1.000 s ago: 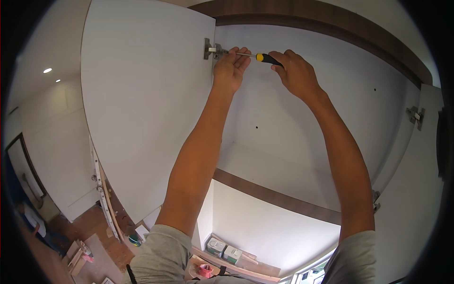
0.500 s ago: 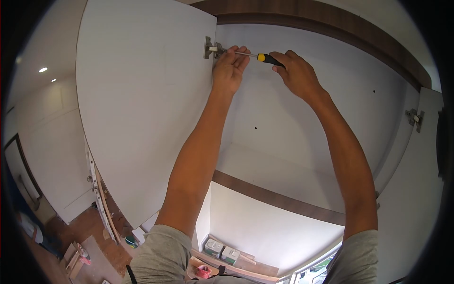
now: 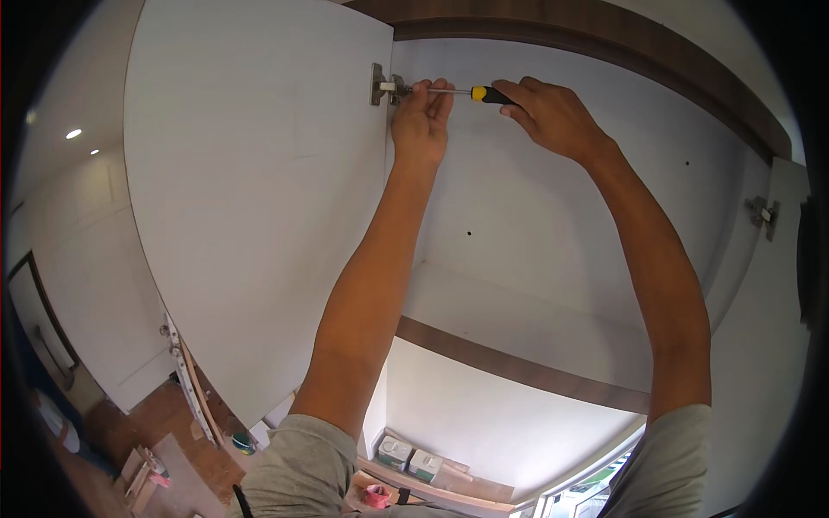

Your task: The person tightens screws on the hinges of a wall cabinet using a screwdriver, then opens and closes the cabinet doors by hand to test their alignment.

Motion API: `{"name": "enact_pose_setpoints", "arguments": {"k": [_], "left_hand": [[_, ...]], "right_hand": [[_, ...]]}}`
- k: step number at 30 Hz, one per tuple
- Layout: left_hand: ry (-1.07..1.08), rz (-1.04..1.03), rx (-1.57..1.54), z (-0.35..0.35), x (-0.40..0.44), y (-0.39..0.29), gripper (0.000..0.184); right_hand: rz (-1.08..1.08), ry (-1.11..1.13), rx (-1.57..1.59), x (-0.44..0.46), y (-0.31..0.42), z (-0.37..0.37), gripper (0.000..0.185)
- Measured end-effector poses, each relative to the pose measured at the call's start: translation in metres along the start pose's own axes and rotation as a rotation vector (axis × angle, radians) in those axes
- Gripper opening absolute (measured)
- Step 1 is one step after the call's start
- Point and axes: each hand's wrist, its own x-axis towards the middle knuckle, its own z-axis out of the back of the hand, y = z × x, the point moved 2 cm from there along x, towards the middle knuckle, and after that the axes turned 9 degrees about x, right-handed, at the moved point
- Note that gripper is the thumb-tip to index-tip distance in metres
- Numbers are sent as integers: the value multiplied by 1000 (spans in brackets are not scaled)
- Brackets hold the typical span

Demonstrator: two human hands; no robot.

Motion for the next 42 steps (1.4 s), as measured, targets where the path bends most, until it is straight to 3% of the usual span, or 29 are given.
{"name": "enact_pose_setpoints", "arguments": {"k": [5, 7, 8, 10, 14, 16, 18, 19, 20, 21, 22, 23, 25, 26, 28, 30, 32, 34, 36, 38, 39, 42], "left_hand": [[30, 22, -57, 0, 1, -2, 27], [38, 9, 4, 1, -1, -3, 28], [36, 8, 2, -2, -3, -6, 28], [-93, 52, 71, -11, -9, -10, 27], [-139, 68, 20, -17, -11, -8, 33], [-109, 160, 370, -30, -66, -30, 52], [-21, -201, 852, -48, -162, -67, 66], [0, -368, 1014, -54, -217, -94, 63], [32, -705, 1216, -42, -261, -118, 61], [-37, -1045, 1417, -25, -302, -149, 56], [-333, -1079, 1456, -18, -338, -183, 56], [-489, -1153, 1660, -12, -351, -219, 62], [-668, -880, 1821, 25, -354, -251, 66], [-669, -887, 1816, 38, -359, -262, 66], [-454, -183, 1563, 65, -364, -265, 65], [-422, -207, 1543, 63, -376, -258, 61], [-249, -272, 1495, 52, -386, -250, 57], [-172, -169, 1410, 25, -397, -224, 56], [118, -186, 1412, 13, -390, -197, 55], [297, -157, 1362, 4, -387, -160, 69], [402, -235, 1495, -2, -385, -140, 72], [629, -232, 1475, -18, -376, -85, 74]], "right_hand": [[153, -31, -237, 12, 5, 4, 31], [-252, 103, 346, 20, -11, -4, 33], [-250, 106, 345, 25, -7, 5, 33], [-799, 431, 857, 30, 2, 22, 39], [-894, 429, 941, 34, -3, 26, 44], [-793, 422, 874, 31, -1, 23, 46], [-792, 332, 961, 20, -8, 27, 47], [-796, 247, 1046, 14, -13, 30, 47], [-791, 248, 1048, 3, -18, 29, 47], [-798, 149, 1054, -14, -21, 29, 49], [-808, 48, 1058, -30, -17, 28, 50], [-810, -8, 1132, -48, 1, 33, 48], [-806, -89, 1170, -86, 32, 41, 47], [-800, -119, 1141, -102, 43, 42, 49], [-795, -201, 1070, -134, 64, 49, 52], [-809, -316, 1154, -164, 78, 57, 57], [-837, -408, 1135, -196, 83, 61, 58], [-872, -499, 1113, -220, 87, 62, 59], [-861, -715, 1271, -238, 91, 63, 57], [-880, -759, 1313, -251, 101, 60, 57], [-894, -802, 1357, -258, 104, 60, 57], [-957, -821, 1263, -282, 107, 62, 60]]}}
